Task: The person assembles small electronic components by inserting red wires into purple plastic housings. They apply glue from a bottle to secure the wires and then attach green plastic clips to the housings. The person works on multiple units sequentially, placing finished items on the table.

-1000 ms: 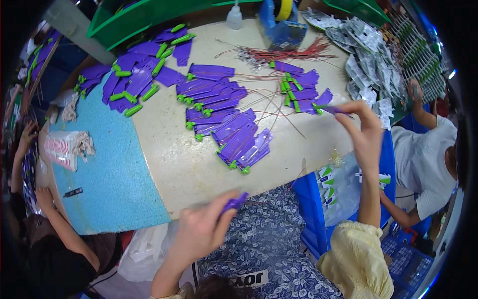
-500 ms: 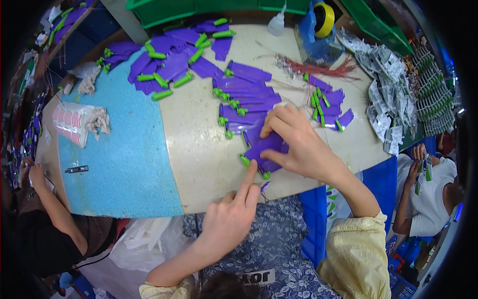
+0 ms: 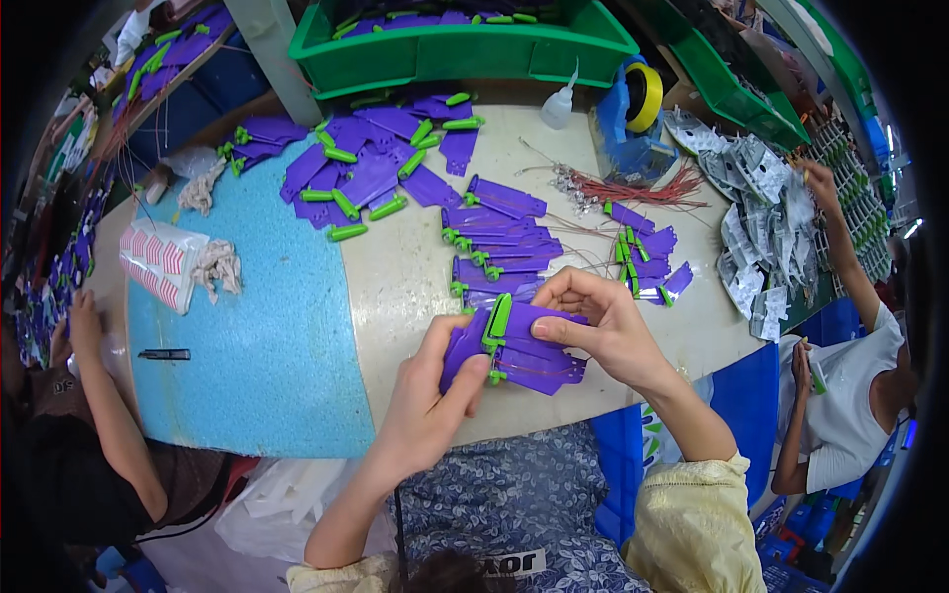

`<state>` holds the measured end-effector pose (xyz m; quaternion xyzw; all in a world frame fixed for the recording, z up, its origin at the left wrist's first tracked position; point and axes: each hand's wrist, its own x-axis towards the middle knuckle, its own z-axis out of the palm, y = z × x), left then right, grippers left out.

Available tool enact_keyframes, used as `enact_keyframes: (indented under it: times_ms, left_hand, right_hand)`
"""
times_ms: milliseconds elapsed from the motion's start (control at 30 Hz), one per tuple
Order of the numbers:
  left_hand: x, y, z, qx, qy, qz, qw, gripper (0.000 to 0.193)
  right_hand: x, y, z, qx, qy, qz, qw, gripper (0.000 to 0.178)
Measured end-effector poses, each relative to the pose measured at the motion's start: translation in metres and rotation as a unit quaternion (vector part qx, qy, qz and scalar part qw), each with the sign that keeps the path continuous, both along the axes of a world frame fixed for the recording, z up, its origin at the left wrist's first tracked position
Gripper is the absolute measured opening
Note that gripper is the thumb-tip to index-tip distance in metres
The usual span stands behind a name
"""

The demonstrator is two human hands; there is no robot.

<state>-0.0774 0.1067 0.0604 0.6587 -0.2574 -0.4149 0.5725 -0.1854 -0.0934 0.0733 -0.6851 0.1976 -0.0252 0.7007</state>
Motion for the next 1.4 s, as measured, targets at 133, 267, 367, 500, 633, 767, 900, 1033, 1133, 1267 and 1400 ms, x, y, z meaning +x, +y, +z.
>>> enact_keyframes:
  times_ms: [133, 267, 367, 500, 633, 767, 900, 1033, 1133, 1267, 1400]
  left_hand:
    - [-0.006, -0.009, -0.003, -0.016, 0.065, -0.014, 0.998, 0.039]
    - [-0.009, -0.007, -0.002, -0.024, 0.105, -0.039, 0.993, 0.041]
    - [-0.012, -0.010, -0.008, -0.019, 0.063, -0.016, 0.998, 0.039]
    - [-0.015, -0.010, -0.028, -0.026, 0.200, -0.021, 0.979, 0.043]
    - [-0.022, -0.016, -0.025, -0.014, 0.302, -0.015, 0.953, 0.039]
    - [-0.021, -0.017, -0.031, -0.007, 0.188, -0.031, 0.982, 0.035]
    - [-0.019, -0.017, -0.031, -0.026, 0.259, -0.010, 0.965, 0.030]
    - [-0.024, -0.022, -0.030, -0.016, 0.279, 0.004, 0.960, 0.027]
    - [-0.027, -0.024, -0.031, -0.008, 0.274, 0.025, 0.961, 0.027]
    - [-0.031, -0.022, -0.031, 0.032, 0.148, 0.057, 0.987, 0.032]
    - [-0.030, -0.012, -0.011, 0.100, -0.071, 0.016, 0.992, 0.031]
  right_hand:
    - [-0.008, 0.014, 0.001, -0.034, -0.037, -0.014, 0.999, 0.023]
    - [-0.015, 0.010, 0.000, -0.018, -0.011, -0.010, 1.000, 0.023]
    - [-0.014, 0.009, -0.008, 0.025, 0.000, -0.058, 0.998, 0.022]
    - [-0.021, 0.009, -0.019, -0.152, -0.065, -0.045, 0.985, 0.021]
    - [-0.026, 0.002, -0.021, -0.214, -0.135, -0.037, 0.967, 0.020]
    - [-0.024, 0.002, -0.027, 0.006, -0.004, -0.109, 0.994, 0.018]
    - [-0.026, 0.001, -0.030, 0.038, 0.025, -0.094, 0.995, 0.017]
    - [-0.031, 0.009, -0.043, -0.049, -0.076, -0.131, 0.987, 0.017]
    - [-0.032, 0.006, -0.053, -0.233, -0.188, -0.107, 0.948, 0.018]
    - [-0.027, -0.005, -0.042, -0.016, -0.060, -0.291, 0.955, 0.021]
    - [-0.035, -0.001, -0.026, -0.020, -0.041, -0.252, 0.967, 0.022]
